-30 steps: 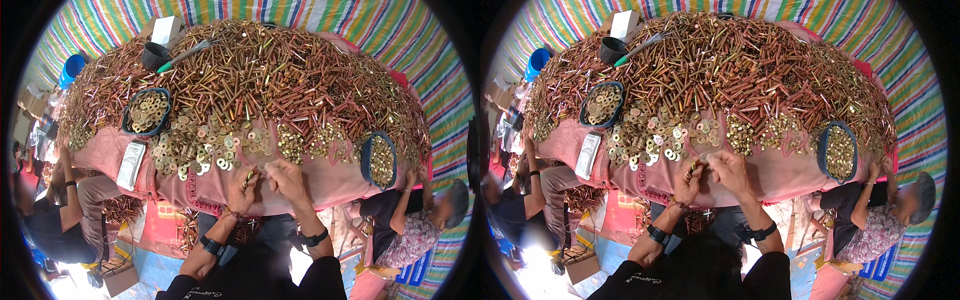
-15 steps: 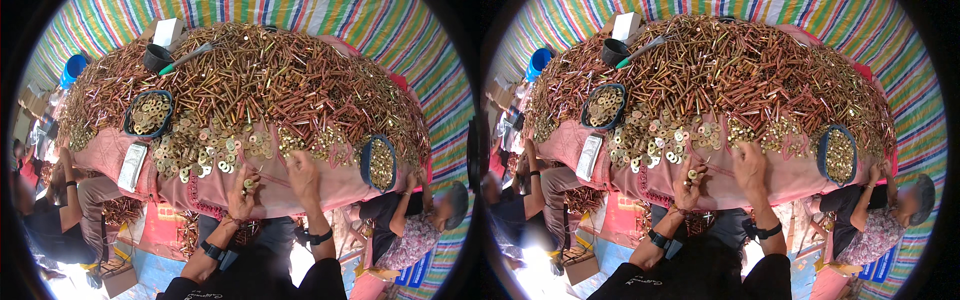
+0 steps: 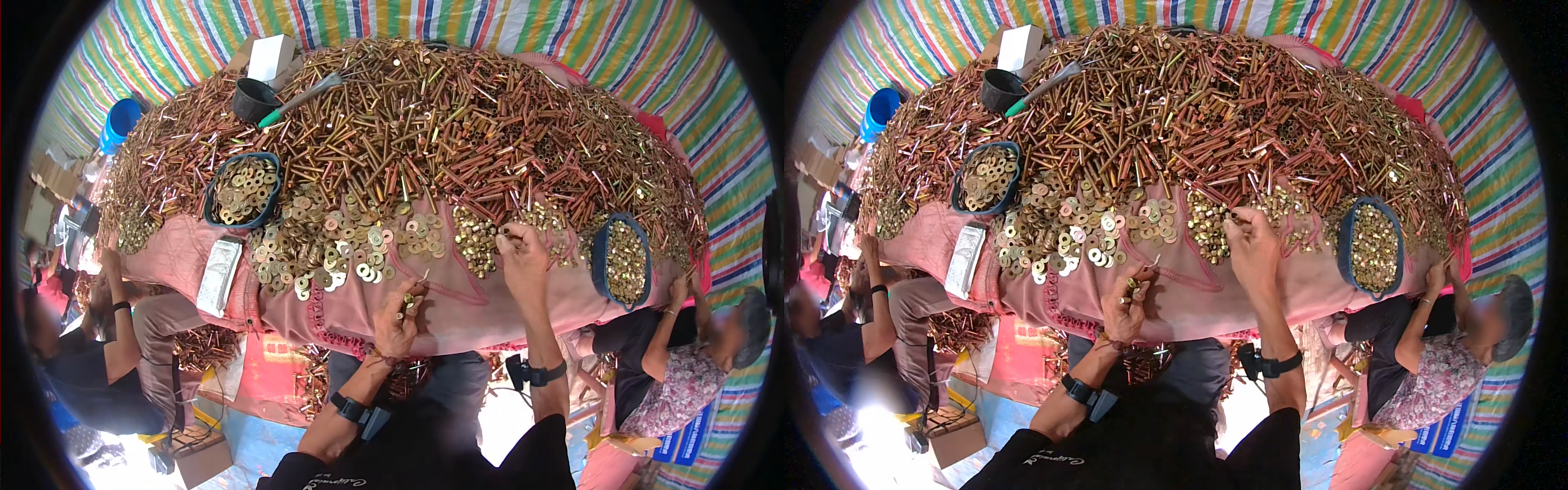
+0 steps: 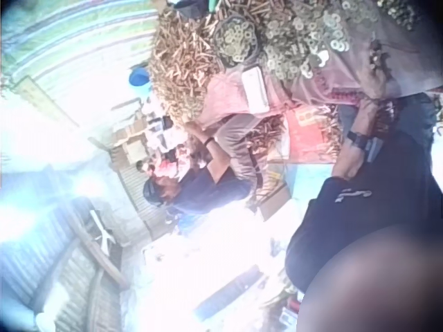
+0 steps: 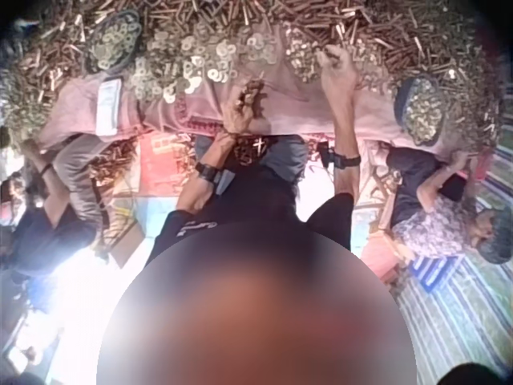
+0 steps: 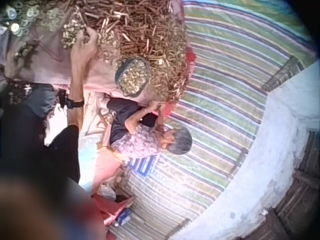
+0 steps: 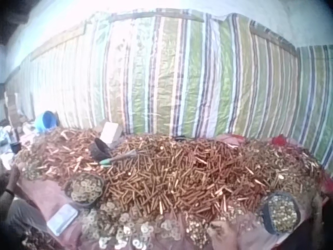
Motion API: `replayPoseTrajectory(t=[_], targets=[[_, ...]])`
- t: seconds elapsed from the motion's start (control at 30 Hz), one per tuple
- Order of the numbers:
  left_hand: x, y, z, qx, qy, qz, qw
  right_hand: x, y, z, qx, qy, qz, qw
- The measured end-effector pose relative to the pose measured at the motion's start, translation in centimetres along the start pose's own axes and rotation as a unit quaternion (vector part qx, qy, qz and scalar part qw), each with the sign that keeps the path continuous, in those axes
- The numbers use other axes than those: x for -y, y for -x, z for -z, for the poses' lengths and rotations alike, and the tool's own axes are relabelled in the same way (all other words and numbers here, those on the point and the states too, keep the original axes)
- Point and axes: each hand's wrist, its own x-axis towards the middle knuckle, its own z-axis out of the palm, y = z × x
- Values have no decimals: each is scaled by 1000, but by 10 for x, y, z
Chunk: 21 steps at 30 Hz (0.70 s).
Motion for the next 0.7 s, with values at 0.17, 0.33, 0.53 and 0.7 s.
replayPoseTrajectory(t=[0.17,0.33,0.53,0.7], targets=[[-2,-2,2,3,-19,-22,1000,59,29,-23,90,-299,-119,943],[-6,-5,4,3,-70,-75,995,84,46,-50,152,-301,-121,934],[-4,-5,5,0,-69,-102,992,93,56,-58,99,-19,141,985],[-3,-2,4,-4,-29,-70,997,88,57,-75,142,16,265,953]])
